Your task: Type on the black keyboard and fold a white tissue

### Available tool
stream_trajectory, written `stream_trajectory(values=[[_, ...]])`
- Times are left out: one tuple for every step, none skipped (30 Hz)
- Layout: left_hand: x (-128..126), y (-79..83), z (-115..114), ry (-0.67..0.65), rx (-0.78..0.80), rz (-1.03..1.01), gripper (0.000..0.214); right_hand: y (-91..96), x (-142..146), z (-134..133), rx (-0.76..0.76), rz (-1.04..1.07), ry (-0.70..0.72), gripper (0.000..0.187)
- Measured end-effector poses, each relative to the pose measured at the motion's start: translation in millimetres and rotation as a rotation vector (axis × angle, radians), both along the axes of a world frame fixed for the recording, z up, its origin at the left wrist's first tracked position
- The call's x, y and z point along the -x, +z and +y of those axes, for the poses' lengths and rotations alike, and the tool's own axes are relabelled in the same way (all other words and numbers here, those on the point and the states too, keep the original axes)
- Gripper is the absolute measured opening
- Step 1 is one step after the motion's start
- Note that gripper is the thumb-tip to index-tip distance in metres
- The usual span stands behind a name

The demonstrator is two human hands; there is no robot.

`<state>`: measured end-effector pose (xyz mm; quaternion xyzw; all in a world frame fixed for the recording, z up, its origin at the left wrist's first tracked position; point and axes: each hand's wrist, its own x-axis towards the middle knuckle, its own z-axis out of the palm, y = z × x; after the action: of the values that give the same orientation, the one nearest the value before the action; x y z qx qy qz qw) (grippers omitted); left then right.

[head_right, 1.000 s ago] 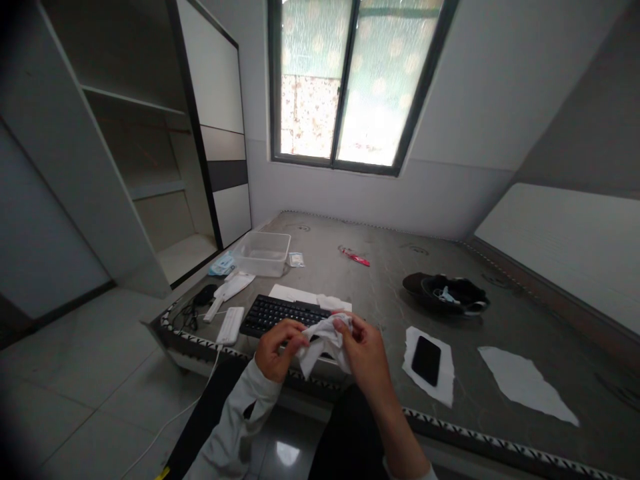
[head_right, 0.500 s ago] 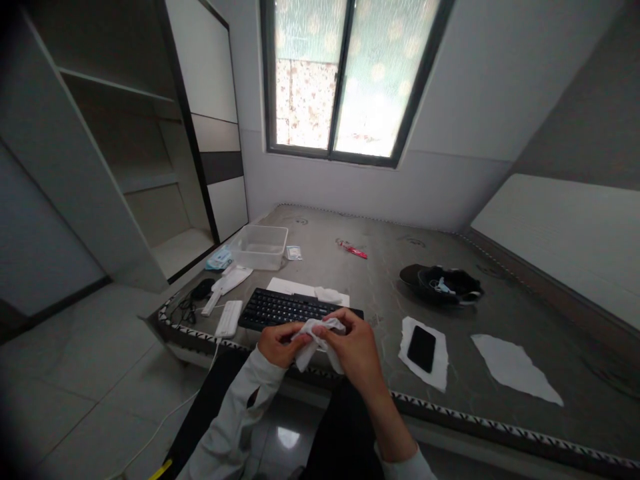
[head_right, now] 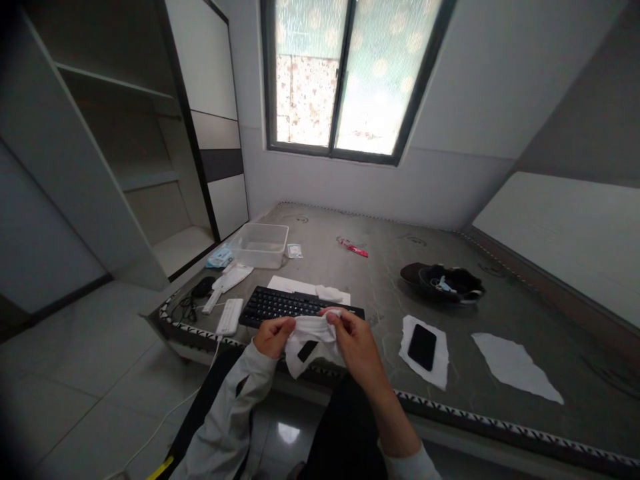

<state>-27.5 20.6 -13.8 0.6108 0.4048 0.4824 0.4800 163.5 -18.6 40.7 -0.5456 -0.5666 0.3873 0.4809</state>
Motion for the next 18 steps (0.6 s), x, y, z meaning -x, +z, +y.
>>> stream_trajectory(values=[[0,-0.6,0,0.031,0.004,-0.003,0.073,1.2,1,-1,-0.01,-0.035,0.002,0.05],[0,-1.1,1,0.061,0.004,-0.001,0.074,2.5,2,-2,-0.023,-0.076,-0.003,0.049],[0,-1.3,1,0.089,0.003,0.001,0.074,4.0,3,-3,-0.039,-0.121,-0.016,0.047],[1,-1.0,0,0.111,0.004,0.003,0.075,5.4,5,-4,-0.054,-0.165,-0.035,0.045],[2,0.0,-1,0.121,0.01,0.002,0.075,6.7,6,-4,-0.069,-0.202,-0.061,0.044],[2,1.5,-3,0.113,0.02,-0.004,0.075,7.9,7,-5,-0.084,-0.227,-0.091,0.044],[3,3.6,-5,0.085,0.036,-0.016,0.075,8.8,7,-5,-0.094,-0.239,-0.121,0.045],[4,6.1,-8,0.039,0.053,-0.028,0.076,9.4,8,-5,-0.1,-0.236,-0.149,0.046],[5,8.8,-10,-0.02,0.063,-0.039,0.077,9.8,8,-5,-0.102,-0.221,-0.172,0.047],[6,11.5,-13,-0.084,0.063,-0.044,0.078,9.8,8,-5,-0.102,-0.198,-0.19,0.049],[8,14.0,-15,-0.136,0.043,-0.044,0.078,9.6,9,-5,-0.101,-0.172,-0.204,0.05],[9,16.2,-16,-0.162,-0.011,-0.04,0.075,9.1,9,-5,-0.099,-0.146,-0.209,0.05],[9,18.1,-16,-0.151,-0.096,-0.028,0.071,8.6,9,-5,-0.096,-0.125,-0.207,0.05],[9,19.5,-16,-0.105,-0.2,-0.008,0.066,8.0,10,-5,-0.092,-0.109,-0.199,0.049],[9,20.4,-15,-0.04,-0.307,0.015,0.059,7.4,10,-5,-0.086,-0.096,-0.189,0.049],[7,20.8,-14,0.021,-0.401,0.037,0.051,6.8,11,-5,-0.08,-0.086,-0.177,0.048],[5,20.5,-13,0.06,-0.467,0.054,0.043,6.3,12,-5,-0.075,-0.079,-0.168,0.048],[3,19.7,-13,0.073,-0.489,0.06,0.035,5.9,14,-5,-0.073,-0.07,-0.16,0.047]])
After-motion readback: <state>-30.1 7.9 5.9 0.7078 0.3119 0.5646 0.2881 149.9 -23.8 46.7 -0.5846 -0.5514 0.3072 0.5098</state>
